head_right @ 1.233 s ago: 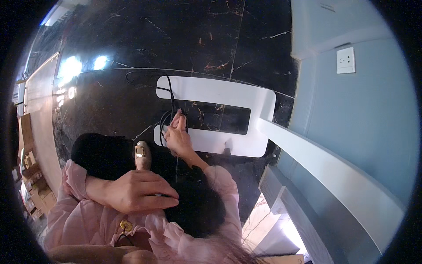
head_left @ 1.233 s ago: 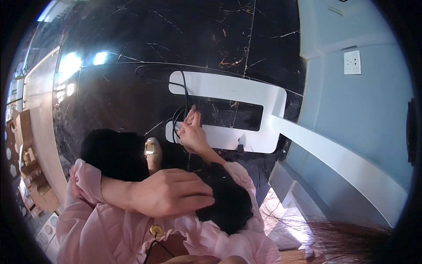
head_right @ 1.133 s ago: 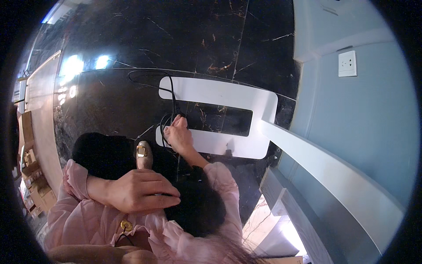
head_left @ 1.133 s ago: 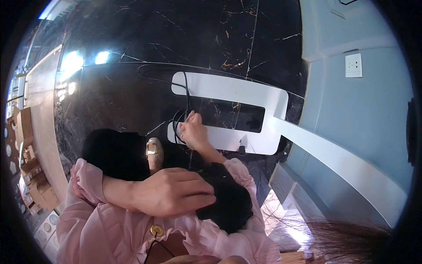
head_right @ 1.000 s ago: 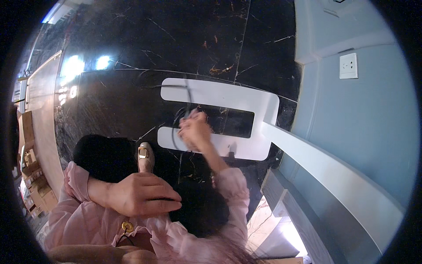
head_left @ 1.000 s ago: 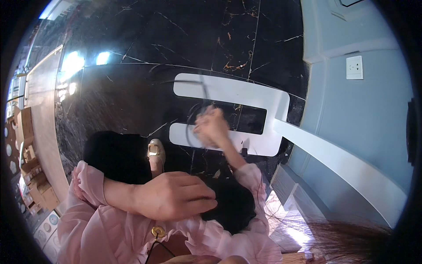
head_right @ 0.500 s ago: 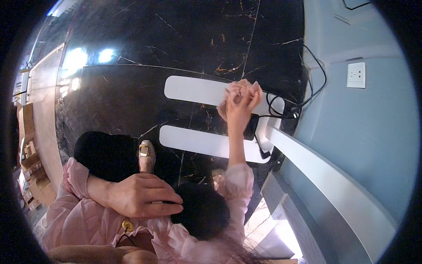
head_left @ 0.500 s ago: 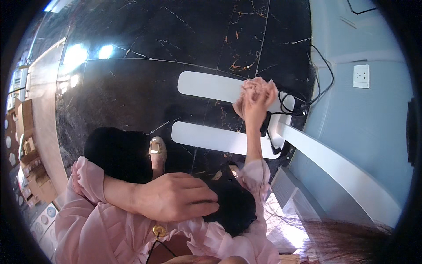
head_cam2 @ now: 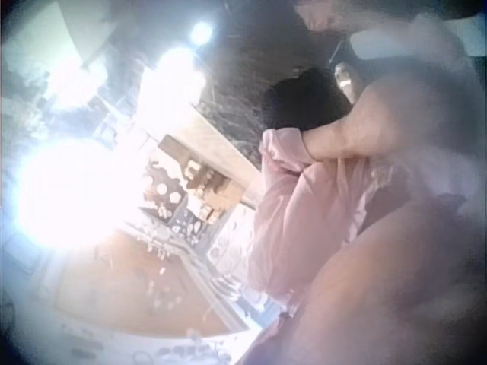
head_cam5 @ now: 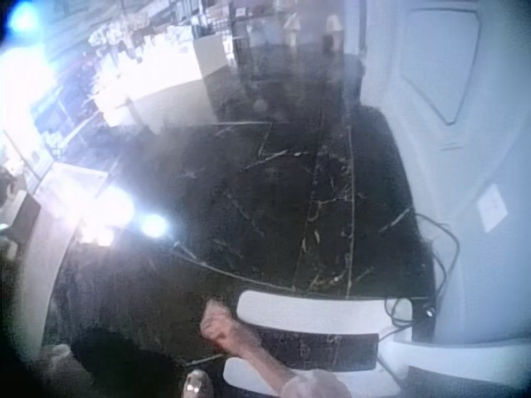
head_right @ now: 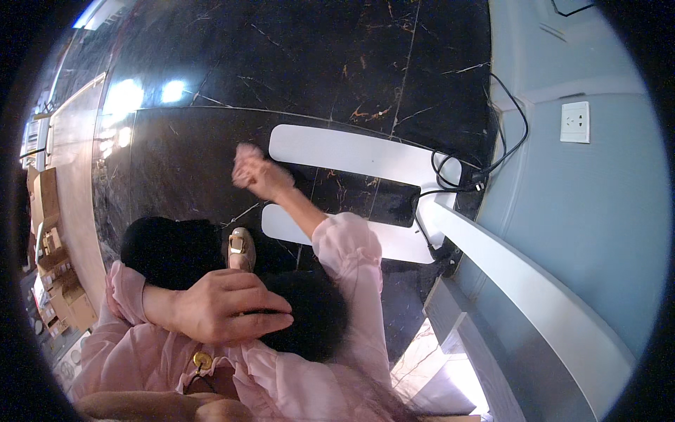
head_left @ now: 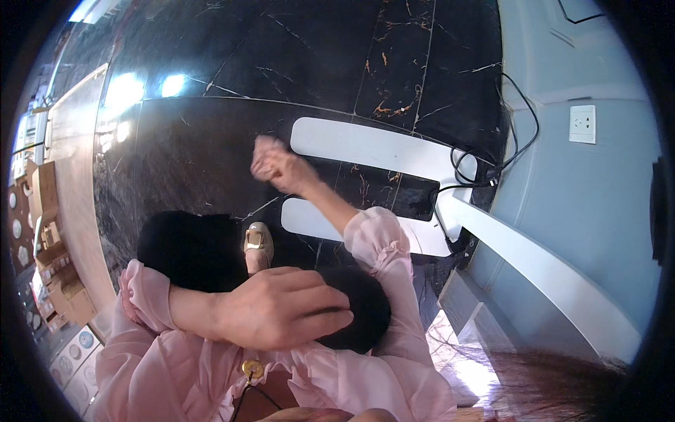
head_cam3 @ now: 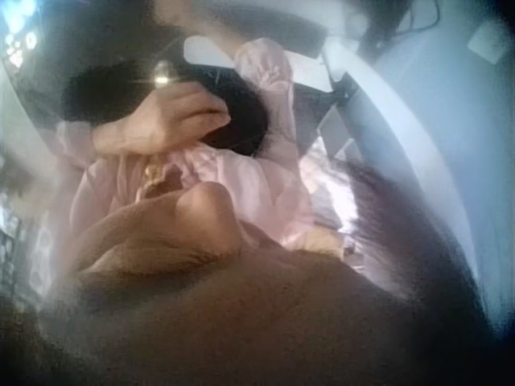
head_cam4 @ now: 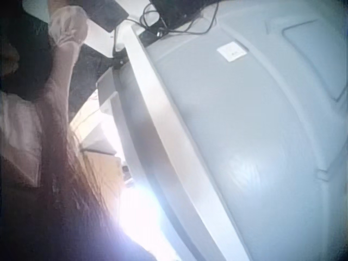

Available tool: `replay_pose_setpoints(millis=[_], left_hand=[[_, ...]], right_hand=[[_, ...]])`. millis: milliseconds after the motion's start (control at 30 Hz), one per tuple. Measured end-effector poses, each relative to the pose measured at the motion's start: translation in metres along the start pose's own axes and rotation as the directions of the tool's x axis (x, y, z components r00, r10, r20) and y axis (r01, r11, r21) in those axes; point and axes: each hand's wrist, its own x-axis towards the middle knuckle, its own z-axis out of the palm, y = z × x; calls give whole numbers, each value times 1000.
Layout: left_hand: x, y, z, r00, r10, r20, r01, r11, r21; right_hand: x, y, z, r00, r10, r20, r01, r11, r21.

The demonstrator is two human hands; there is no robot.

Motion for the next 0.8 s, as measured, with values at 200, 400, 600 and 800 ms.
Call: replay_pose_setpoints(millis=[200, 400, 600, 800], left_hand=[[-11, 6, 4, 996, 58, -62, -62, 996, -62], [-8, 7, 8, 993, 103, -62, -111, 985, -129], [-9, 7, 5, 993, 109, -46, -114, 986, -118], [-13, 10, 4, 992, 109, -56, -115, 987, -110]], right_hand=[[-68, -84, -17, 977, 210, -35, -210, 978, -5], [-137, -107, -102, 995, 22, -100, -52, 951, -305], [-254, -89, -166, 359, 477, -802, -623, 763, 175], [-285, -46, -131, 617, 137, -775, -767, 322, -555]])
